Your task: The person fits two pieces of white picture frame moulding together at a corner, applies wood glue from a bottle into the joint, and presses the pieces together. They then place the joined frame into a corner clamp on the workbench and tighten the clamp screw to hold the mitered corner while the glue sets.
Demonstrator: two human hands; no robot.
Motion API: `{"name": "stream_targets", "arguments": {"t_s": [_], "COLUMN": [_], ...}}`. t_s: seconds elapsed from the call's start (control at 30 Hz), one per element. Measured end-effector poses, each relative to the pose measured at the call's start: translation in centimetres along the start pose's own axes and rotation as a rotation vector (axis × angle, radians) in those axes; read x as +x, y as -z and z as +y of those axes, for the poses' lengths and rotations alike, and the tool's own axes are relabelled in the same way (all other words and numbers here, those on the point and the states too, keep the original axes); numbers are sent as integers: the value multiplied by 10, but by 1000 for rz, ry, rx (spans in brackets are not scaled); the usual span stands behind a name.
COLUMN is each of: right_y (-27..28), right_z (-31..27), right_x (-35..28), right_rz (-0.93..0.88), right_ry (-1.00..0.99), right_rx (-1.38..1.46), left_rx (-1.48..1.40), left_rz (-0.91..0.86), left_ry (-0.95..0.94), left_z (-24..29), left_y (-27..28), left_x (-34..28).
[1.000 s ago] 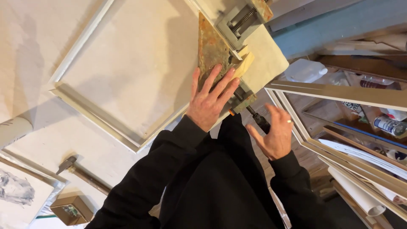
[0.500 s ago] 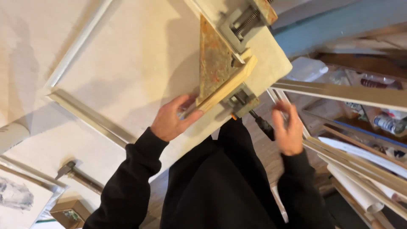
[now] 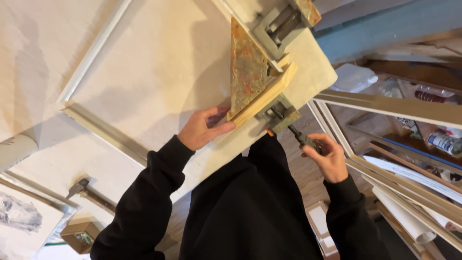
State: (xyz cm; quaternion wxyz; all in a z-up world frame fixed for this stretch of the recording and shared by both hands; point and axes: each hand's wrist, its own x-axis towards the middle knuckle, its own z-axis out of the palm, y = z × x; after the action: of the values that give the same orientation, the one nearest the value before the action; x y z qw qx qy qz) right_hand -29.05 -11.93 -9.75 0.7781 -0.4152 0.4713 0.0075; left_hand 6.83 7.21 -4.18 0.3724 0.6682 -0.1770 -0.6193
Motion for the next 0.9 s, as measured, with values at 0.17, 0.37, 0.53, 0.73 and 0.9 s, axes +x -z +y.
{"name": "stream_targets", "arguments": {"t_s": [0.17, 0.37, 0.53, 0.73, 0.9], "right_y": [-32, -121, -143, -140, -142], "right_z": [-49, -122, -122, -117, -115], "right_x": [-14, 12, 35, 38, 34], "right_rz": [81, 221, 167, 188, 179], "right_ry": [373, 797, 773, 742, 773], "right_rx": [-353, -925, -963, -934, -913], "left_rx": [22, -21, 96, 213, 157], "left_rz": [5, -29, -31, 97, 85], "left_ry": [16, -42, 14, 79, 91], "left_z": [8, -5, -2, -5, 1], "left_y": [-2, 7, 16, 18, 16], "left_x": [-4, -7, -24, -27, -28]}}
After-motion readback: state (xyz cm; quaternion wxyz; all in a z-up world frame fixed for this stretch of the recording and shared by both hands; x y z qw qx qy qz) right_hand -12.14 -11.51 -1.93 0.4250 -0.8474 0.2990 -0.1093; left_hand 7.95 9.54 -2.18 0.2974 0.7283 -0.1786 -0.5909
